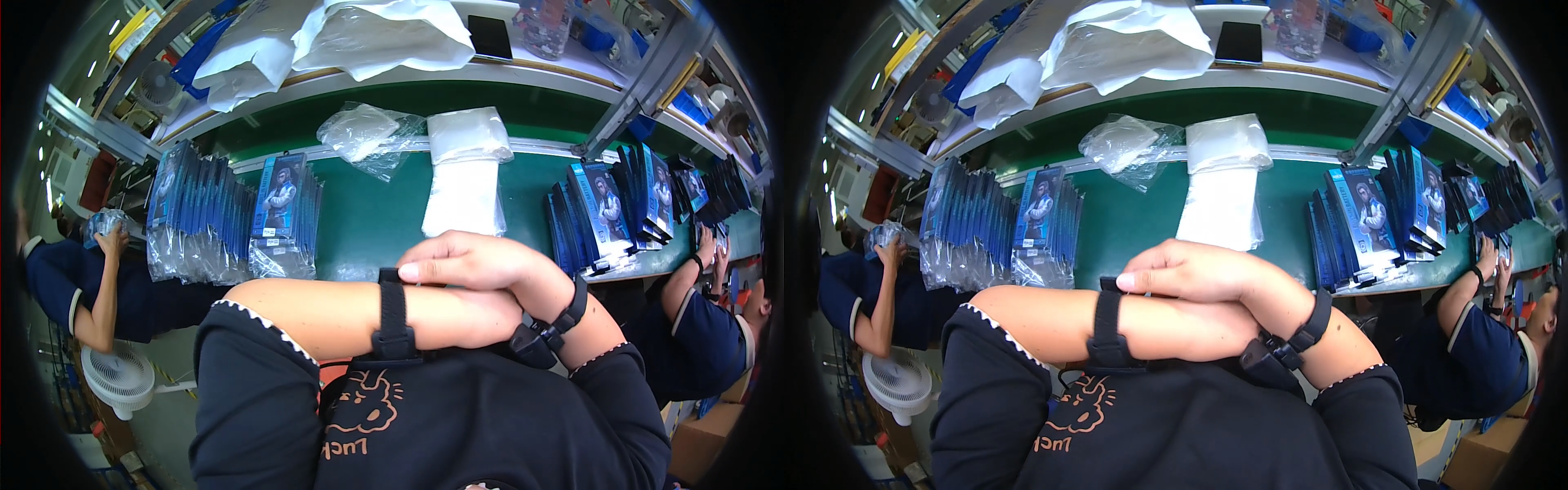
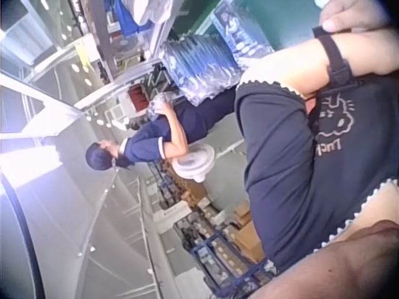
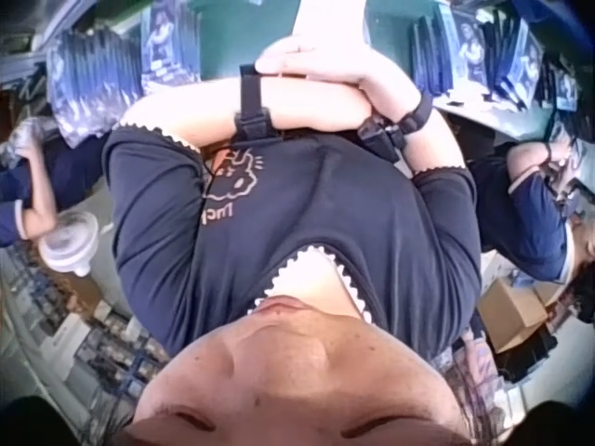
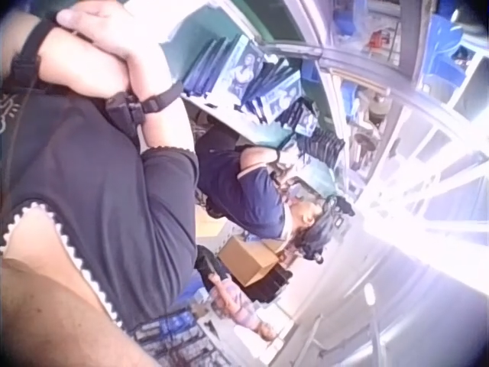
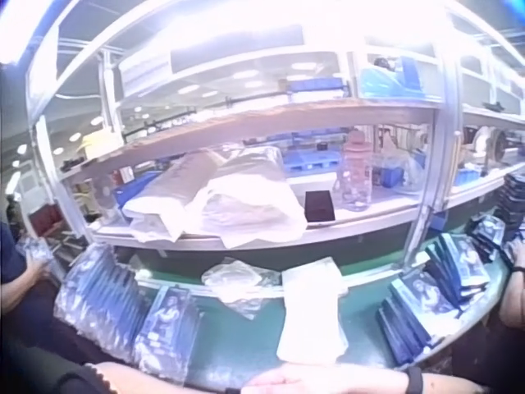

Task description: Packaging LCD writing tablet boxes into clear plastic sleeves at a production workstation.

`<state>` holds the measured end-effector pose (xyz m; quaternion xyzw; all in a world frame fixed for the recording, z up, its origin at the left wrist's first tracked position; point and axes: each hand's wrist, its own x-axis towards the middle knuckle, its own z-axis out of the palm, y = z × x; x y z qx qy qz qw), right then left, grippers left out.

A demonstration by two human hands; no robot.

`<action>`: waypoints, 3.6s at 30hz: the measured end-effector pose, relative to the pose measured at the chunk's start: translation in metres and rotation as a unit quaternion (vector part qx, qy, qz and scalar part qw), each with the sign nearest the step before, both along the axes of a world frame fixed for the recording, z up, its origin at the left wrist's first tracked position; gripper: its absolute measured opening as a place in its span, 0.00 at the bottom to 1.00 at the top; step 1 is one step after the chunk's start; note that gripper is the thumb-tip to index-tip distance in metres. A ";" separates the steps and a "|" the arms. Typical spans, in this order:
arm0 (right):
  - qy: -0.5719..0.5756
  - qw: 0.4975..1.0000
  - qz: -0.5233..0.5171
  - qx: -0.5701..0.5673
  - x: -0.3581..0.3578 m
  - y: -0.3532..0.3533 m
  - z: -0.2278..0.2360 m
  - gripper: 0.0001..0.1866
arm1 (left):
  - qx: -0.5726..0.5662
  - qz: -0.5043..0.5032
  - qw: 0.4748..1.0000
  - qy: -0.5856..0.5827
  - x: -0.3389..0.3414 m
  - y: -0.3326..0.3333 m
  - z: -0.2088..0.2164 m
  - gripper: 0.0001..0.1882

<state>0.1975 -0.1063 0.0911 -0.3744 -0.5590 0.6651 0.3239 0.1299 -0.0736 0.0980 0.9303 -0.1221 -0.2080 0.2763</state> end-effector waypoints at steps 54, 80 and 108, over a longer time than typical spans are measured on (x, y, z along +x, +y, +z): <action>0.027 0.957 -0.153 0.245 -0.008 -0.007 0.009 0.10 | -0.984 0.120 0.080 -0.105 -0.001 0.133 0.042 0.05; 0.111 0.972 -0.203 0.034 -0.016 0.008 -0.021 0.10 | -0.997 0.027 0.068 -0.040 -0.004 0.098 0.069 0.06; 0.121 0.971 -0.105 -0.176 -0.047 0.013 -0.027 0.30 | 0.141 0.620 0.759 -0.139 -0.013 0.146 -0.066 0.14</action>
